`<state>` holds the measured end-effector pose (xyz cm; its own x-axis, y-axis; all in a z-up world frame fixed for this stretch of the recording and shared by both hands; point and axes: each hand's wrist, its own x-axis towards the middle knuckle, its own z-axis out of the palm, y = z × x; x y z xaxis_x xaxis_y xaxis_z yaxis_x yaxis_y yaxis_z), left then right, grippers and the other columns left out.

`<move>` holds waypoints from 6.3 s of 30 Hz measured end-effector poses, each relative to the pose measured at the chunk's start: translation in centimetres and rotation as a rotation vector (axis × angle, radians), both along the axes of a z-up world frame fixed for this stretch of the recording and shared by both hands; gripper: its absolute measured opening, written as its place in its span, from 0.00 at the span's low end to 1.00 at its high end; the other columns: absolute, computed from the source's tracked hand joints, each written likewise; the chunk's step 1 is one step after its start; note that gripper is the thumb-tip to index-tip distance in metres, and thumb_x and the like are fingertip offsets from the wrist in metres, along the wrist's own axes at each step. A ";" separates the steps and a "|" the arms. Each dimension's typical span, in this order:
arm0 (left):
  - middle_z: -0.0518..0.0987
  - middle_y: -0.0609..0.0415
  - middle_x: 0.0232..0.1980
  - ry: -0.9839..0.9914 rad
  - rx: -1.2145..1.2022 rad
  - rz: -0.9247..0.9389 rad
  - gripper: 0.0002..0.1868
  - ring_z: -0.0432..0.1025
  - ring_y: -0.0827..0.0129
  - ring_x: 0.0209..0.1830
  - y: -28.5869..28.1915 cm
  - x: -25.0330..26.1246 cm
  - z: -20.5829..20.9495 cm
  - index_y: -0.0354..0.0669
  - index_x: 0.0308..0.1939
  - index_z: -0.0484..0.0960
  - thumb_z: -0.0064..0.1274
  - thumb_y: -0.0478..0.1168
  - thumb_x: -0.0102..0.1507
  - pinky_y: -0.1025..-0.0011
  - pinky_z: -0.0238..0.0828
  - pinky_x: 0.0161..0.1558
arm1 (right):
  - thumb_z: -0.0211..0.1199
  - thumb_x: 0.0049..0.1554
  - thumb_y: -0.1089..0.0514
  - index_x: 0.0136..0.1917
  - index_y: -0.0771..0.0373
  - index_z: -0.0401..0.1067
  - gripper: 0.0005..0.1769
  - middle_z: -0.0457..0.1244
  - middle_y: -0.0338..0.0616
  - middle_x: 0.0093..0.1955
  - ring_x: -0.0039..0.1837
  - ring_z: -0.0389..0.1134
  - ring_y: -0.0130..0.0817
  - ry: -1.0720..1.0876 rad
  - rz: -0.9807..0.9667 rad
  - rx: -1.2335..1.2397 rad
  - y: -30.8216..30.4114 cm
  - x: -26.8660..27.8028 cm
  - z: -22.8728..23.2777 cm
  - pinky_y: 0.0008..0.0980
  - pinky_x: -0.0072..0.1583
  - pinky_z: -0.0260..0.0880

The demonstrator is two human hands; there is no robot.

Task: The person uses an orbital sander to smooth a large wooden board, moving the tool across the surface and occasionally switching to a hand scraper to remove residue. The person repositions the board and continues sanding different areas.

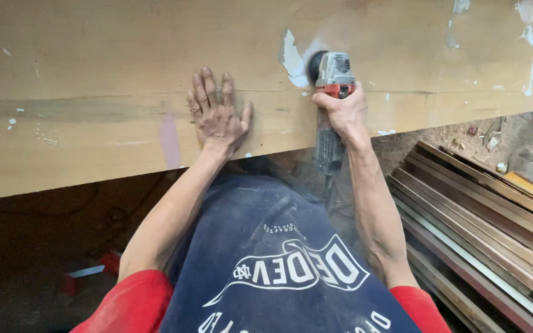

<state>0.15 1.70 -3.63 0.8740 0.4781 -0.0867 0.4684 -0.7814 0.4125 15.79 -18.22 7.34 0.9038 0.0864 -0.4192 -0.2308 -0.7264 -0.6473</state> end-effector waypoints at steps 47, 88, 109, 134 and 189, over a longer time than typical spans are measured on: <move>0.43 0.34 0.83 -0.035 0.048 0.024 0.45 0.36 0.38 0.84 -0.2 0.3 -0.3 0.45 0.80 0.59 0.49 0.64 0.66 0.41 0.31 0.78 | 0.76 0.37 0.44 0.57 0.71 0.68 0.41 0.70 0.51 0.48 0.49 0.73 0.40 -0.075 0.146 -0.113 6.1 2.4 0.3 0.36 0.53 0.73; 0.46 0.33 0.83 -0.099 0.080 0.017 0.46 0.39 0.38 0.84 -0.2 0.2 -0.9 0.44 0.79 0.60 0.51 0.65 0.65 0.40 0.35 0.78 | 0.77 0.41 0.53 0.52 0.69 0.68 0.31 0.66 0.48 0.43 0.42 0.69 0.39 -0.027 0.179 0.066 4.9 4.4 -0.3 0.37 0.43 0.71; 0.44 0.33 0.83 -0.038 0.047 -0.005 0.44 0.36 0.37 0.84 -0.1 -0.1 0.6 0.44 0.80 0.58 0.50 0.63 0.67 0.39 0.32 0.78 | 0.75 0.35 0.44 0.58 0.70 0.66 0.43 0.69 0.53 0.49 0.51 0.73 0.47 -0.015 0.079 -0.129 3.3 2.6 -0.3 0.41 0.53 0.74; 0.44 0.32 0.83 -0.039 0.044 -0.020 0.44 0.37 0.36 0.83 -0.3 -0.1 1.0 0.43 0.80 0.57 0.52 0.62 0.67 0.39 0.34 0.78 | 0.77 0.37 0.43 0.63 0.69 0.64 0.47 0.67 0.52 0.53 0.54 0.70 0.40 -0.016 0.161 -0.127 -1.1 -1.4 1.5 0.39 0.56 0.72; 0.45 0.34 0.84 -0.072 0.085 0.003 0.44 0.38 0.38 0.84 -0.3 -0.1 -0.8 0.44 0.80 0.61 0.51 0.63 0.67 0.41 0.31 0.79 | 0.79 0.38 0.45 0.58 0.66 0.64 0.42 0.67 0.46 0.51 0.52 0.71 0.35 -0.025 0.082 -0.086 2.1 1.6 -0.2 0.36 0.55 0.74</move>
<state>0.06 1.39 -4.48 0.8748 0.4841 0.0168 0.4428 -0.8132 0.3777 17.42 -16.15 7.16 0.9053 0.1251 -0.4059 -0.1529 -0.7956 -0.5862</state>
